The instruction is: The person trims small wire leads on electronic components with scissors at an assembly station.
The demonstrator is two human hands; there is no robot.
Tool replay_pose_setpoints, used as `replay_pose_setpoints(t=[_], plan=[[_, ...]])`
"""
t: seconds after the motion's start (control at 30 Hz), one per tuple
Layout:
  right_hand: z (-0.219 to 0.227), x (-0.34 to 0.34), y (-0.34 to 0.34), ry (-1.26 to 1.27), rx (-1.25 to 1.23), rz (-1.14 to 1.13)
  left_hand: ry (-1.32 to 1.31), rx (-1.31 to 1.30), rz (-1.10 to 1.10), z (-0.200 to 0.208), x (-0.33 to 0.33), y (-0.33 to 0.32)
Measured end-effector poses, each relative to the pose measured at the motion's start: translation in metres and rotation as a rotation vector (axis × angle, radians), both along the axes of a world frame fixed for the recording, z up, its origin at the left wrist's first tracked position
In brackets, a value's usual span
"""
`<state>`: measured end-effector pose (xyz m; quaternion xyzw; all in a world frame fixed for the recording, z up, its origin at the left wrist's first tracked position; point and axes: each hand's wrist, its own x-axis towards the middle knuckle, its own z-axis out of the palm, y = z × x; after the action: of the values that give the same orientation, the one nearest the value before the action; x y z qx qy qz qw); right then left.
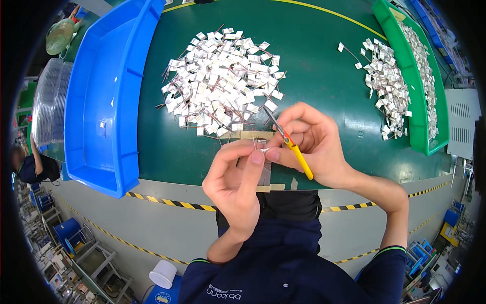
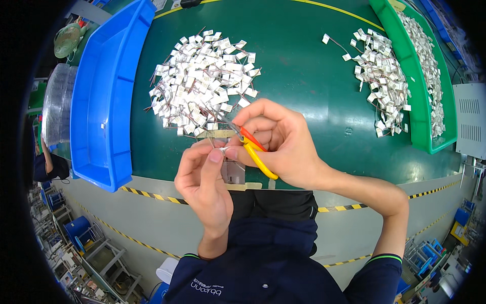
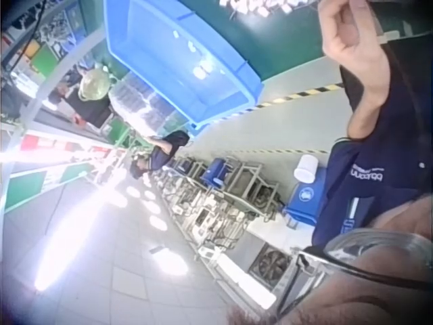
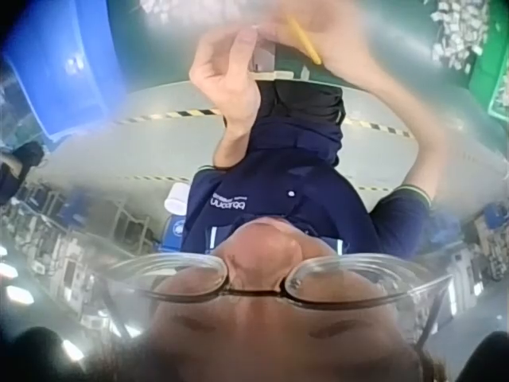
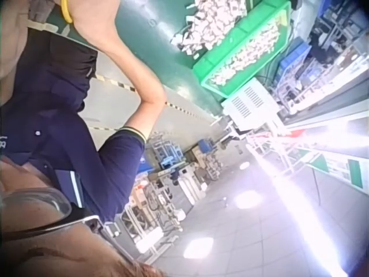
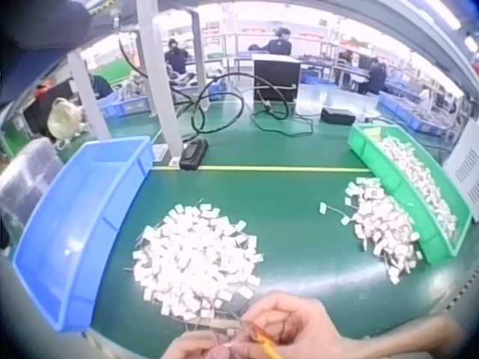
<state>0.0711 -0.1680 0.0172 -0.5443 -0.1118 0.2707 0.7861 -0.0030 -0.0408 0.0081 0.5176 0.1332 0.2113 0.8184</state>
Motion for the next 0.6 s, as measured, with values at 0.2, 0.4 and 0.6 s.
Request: replay_pose_setpoints(t=[0.2, 0.4, 0.6], plan=[[0.001, -0.002, -0.003, -0.034, -0.063, 0.059, 0.008, -0.082, 0.030, 0.002, -0.001, -0.003], [0.002, -0.004, -0.004, -0.120, -0.075, 0.087, 0.040, -0.035, 0.069, 0.010, 0.000, -0.007], [0.000, -0.007, -0.004, -0.147, -0.065, 0.081, 0.047, 0.012, 0.075, 0.010, -0.001, -0.006]])
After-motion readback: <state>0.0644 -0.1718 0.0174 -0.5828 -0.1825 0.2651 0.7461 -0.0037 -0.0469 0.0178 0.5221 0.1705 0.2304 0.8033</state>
